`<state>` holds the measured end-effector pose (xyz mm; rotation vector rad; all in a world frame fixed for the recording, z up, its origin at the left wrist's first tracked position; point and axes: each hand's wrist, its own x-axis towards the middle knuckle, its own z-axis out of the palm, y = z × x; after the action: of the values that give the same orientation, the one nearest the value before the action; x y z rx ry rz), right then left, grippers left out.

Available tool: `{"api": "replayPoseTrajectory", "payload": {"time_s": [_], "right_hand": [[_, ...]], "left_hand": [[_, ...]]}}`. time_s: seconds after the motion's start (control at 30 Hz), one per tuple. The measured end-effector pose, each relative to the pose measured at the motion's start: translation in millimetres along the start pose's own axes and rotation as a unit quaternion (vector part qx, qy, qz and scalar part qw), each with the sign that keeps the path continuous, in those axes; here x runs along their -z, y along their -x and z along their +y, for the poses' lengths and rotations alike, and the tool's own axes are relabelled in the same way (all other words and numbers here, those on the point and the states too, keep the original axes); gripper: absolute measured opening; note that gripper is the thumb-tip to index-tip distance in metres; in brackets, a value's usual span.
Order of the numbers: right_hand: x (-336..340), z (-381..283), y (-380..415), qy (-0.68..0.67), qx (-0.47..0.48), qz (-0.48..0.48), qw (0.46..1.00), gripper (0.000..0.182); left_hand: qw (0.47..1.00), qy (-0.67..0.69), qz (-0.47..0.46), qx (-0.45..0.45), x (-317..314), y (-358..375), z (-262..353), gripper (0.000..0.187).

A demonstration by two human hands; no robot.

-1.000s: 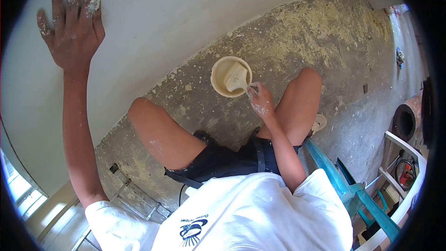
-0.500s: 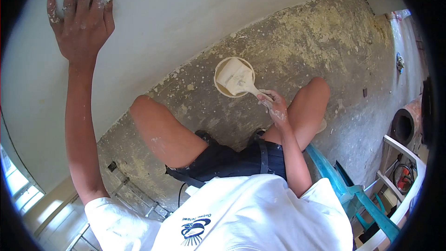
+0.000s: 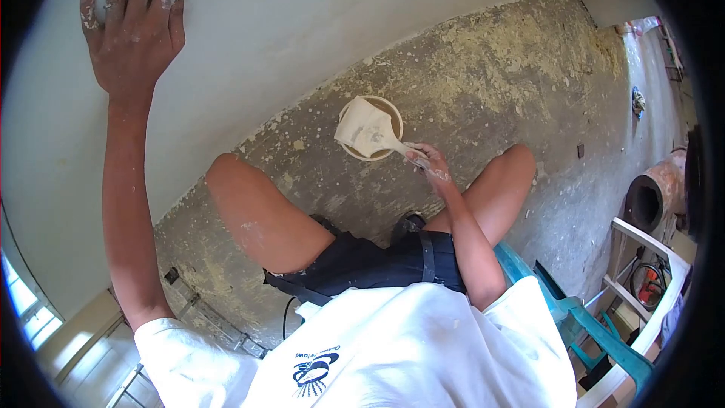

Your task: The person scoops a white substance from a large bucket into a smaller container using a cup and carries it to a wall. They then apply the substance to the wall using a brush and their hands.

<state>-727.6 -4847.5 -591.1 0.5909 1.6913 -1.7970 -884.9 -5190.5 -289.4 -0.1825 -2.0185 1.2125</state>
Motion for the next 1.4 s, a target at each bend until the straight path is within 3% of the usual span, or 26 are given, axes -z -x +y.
{"api": "replayPoseTrajectory", "payload": {"time_s": [0.17,0.37,0.43,0.47,0.53,0.57,0.63,0.67,0.73,0.77,0.83,0.87,0.93,0.97,1.03,1.07,1.13,1.17,1.23,1.37,1.4], "right_hand": [[3,9,-16,-0.01,-0.002,-0.029,1.0,0.029],[4,23,-28,0.076,0.055,0.053,0.994,0.025],[15,27,-38,0.051,0.177,0.118,0.976,0.025],[19,16,-43,0.051,0.178,0.117,0.976,0.025],[28,-9,-64,0.25,0.244,0.192,0.917,0.023],[30,-11,-87,0.248,0.245,0.195,0.917,0.023],[30,-10,-139,0.453,0.347,0.155,0.806,0.039],[27,-19,-159,0.45,0.349,0.158,0.806,0.039],[15,-35,-196,0.721,0.238,-0.053,0.649,0.044],[11,-39,-211,0.718,0.242,-0.05,0.65,0.044],[5,-42,-239,0.762,0.335,-0.107,0.543,0.045],[2,-39,-254,0.761,0.336,-0.105,0.545,0.045],[-2,-34,-277,0.751,0.423,-0.11,0.495,0.039],[-1,-33,-285,0.75,0.422,-0.107,0.497,0.039],[-2,-27,-294,0.737,0.438,-0.13,0.497,0.042],[-3,-22,-294,0.735,0.437,-0.134,0.501,0.042],[-2,-13,-290,0.719,0.408,-0.025,0.561,0.044],[-4,-7,-285,0.719,0.405,-0.029,0.564,0.044],[-10,-6,-279,0.77,0.343,0.063,0.535,0.045],[-14,-2,-273,0.755,0.357,0.013,0.55,0.047],[-14,2,-276,0.723,0.363,0.006,0.587,0.047]], "left_hand": [[0.998,0.053,0.018,0.008,-6,3,-1,0.029],[0.999,0.046,0.022,0.001,-3,1,-1,0.027],[1.0,0.017,0.0,-0.003,-3,2,-2,0.026],[1.0,0.023,-0.002,0.0,-9,5,-3,0.026],[1.0,0.032,0.0,0.001,-14,5,-3,0.026],[0.999,0.042,0.015,-0.003,-12,4,-4,0.026],[0.998,0.052,0.036,-0.009,-11,4,-2,0.027],[0.998,0.055,0.036,-0.005,-11,3,-2,0.027],[0.998,0.053,0.04,0.001,-15,4,-2,0.027],[0.995,0.085,0.054,0.002,-20,6,-4,0.027],[0.993,0.097,0.071,-0.007,-17,6,-2,0.028],[0.993,0.096,0.074,-0.009,-17,6,-3,0.028],[0.992,0.086,0.092,-0.016,-22,6,-4,0.029],[0.991,0.083,0.099,-0.018,-23,4,-3,0.029],[0.961,0.155,0.219,-0.069,-24,-3,-2,0.029],[0.961,0.158,0.216,-0.073,-23,-3,-2,0.029],[0.978,0.1,0.174,-0.063,-21,-1,-4,0.028],[0.977,0.092,0.178,-0.073,-29,6,-11,0.026],[0.979,0.078,0.166,-0.093,-28,3,-16,0.026],[0.979,0.053,0.163,-0.11,-40,11,-28,0.026],[0.979,0.051,0.166,-0.11,-42,12,-29,0.025]]}}
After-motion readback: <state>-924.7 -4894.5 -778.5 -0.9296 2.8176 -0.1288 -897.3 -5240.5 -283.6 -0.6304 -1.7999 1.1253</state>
